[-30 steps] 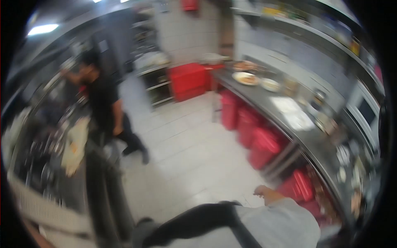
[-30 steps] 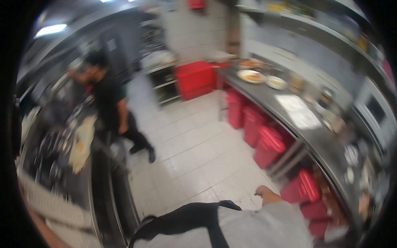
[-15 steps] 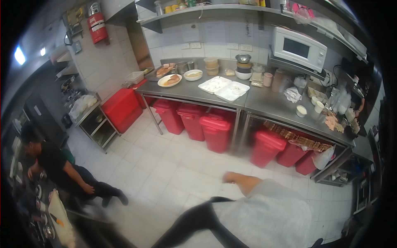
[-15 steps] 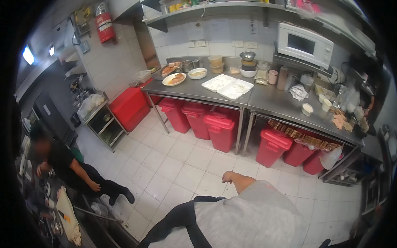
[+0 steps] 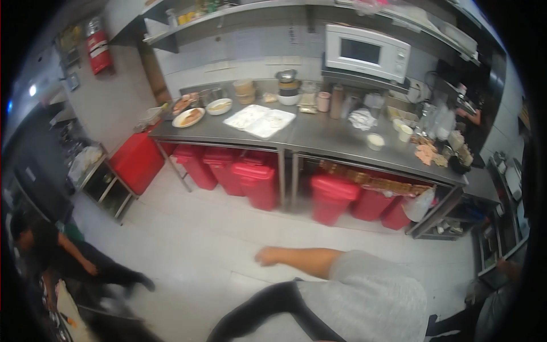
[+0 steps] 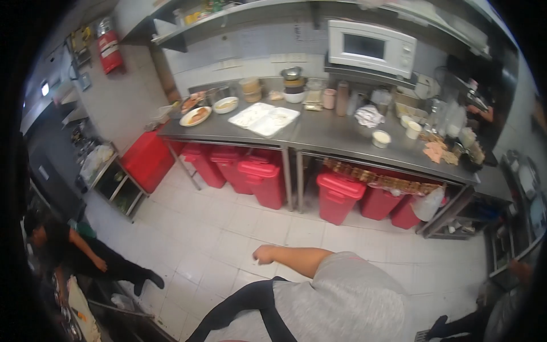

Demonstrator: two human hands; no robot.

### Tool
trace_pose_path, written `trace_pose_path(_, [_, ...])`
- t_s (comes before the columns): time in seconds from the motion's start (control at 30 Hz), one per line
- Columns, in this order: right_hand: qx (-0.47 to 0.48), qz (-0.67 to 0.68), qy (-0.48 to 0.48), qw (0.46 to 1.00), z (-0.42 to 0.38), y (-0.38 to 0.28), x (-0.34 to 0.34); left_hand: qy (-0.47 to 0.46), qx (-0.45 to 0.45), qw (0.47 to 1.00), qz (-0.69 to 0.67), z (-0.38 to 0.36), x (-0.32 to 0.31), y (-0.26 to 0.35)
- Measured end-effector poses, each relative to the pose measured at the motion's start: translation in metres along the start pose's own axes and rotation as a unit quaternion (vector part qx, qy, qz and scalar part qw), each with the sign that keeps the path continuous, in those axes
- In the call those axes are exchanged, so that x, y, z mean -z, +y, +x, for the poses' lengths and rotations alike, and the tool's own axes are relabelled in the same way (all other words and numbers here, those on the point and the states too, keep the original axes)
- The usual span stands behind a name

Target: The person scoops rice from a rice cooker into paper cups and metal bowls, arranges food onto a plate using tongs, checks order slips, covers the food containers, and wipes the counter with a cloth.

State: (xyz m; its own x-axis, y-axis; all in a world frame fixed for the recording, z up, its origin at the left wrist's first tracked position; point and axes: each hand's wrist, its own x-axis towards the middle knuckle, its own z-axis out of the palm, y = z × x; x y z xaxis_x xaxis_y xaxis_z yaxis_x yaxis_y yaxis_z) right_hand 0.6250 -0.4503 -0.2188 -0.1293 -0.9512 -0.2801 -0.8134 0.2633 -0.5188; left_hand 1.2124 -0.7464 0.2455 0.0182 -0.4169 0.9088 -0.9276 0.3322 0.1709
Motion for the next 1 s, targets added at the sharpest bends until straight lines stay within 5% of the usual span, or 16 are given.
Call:
trace_pose_path(0.1, [0.067,0.037,-0.054,0.996,-0.082,-0.008,-0.029,-0.014,-0.056,0.992,-0.116,-0.066,0.004,0.113])
trace_pose_path(0.2, [0.090,0.269,-0.059,0.957,-0.188,0.027,-0.060,-0.088,-0.101,0.962,-0.236,-0.152,0.006,0.218])
trace_pose_path(0.3, [-0.089,0.204,-0.032,0.974,-0.305,0.078,-0.093,-0.239,-0.156,0.890,-0.354,-0.283,-0.006,0.310])
trace_pose_path(0.37, [-0.220,0.120,-0.102,0.963,-0.371,0.123,-0.123,-0.273,-0.278,0.828,-0.403,-0.410,-0.027,0.352])
trace_pose_path(0.4, [-0.225,0.105,-0.010,0.969,-0.407,0.145,-0.144,-0.370,-0.225,0.770,-0.469,-0.453,-0.006,0.386])
trace_pose_path(0.43, [-0.334,0.301,0.033,0.893,-0.440,0.137,-0.122,-0.374,-0.243,0.754,-0.481,-0.509,-0.008,0.410])
trace_pose_path(0.47, [-0.423,0.480,0.072,0.765,-0.468,0.114,-0.086,-0.385,-0.183,0.663,-0.615,-0.533,0.003,0.437])
trace_pose_path(0.5, [-0.428,0.539,0.156,0.708,-0.485,0.115,-0.084,-0.525,-0.133,0.594,-0.595,-0.533,0.021,0.461])
trace_pose_path(0.53, [-0.433,0.586,0.236,0.643,-0.501,0.120,-0.081,-0.552,-0.157,0.566,-0.592,-0.518,0.030,0.489])
trace_pose_path(0.57, [-0.431,0.584,0.269,0.633,-0.514,0.127,-0.081,-0.578,-0.180,0.537,-0.587,-0.503,0.039,0.517])
trace_pose_path(0.6, [-0.428,0.582,0.304,0.621,-0.523,0.136,-0.084,-0.491,-0.285,0.558,-0.606,-0.485,0.037,0.549])
trace_pose_path(0.73, [-0.335,0.697,0.361,0.521,-0.526,0.169,-0.075,-0.391,-0.355,0.545,-0.651,-0.466,-0.016,0.670])
trace_pose_path(0.77, [-0.422,0.578,0.386,0.582,-0.517,0.159,-0.062,-0.360,-0.371,0.546,-0.659,-0.464,-0.029,0.703])
trace_pose_path(0.8, [-0.443,0.542,0.387,0.600,-0.511,0.171,-0.064,-0.340,-0.381,0.545,-0.665,-0.461,-0.040,0.736])
trace_pose_path(0.87, [-0.434,0.363,0.374,0.735,-0.508,0.209,-0.072,-0.298,-0.403,0.539,-0.676,-0.451,-0.058,0.802])
trace_pose_path(1.0, [-0.497,0.268,0.427,0.706,-0.502,0.236,-0.015,-0.239,-0.403,0.539,-0.700,-0.407,-0.069,0.917])
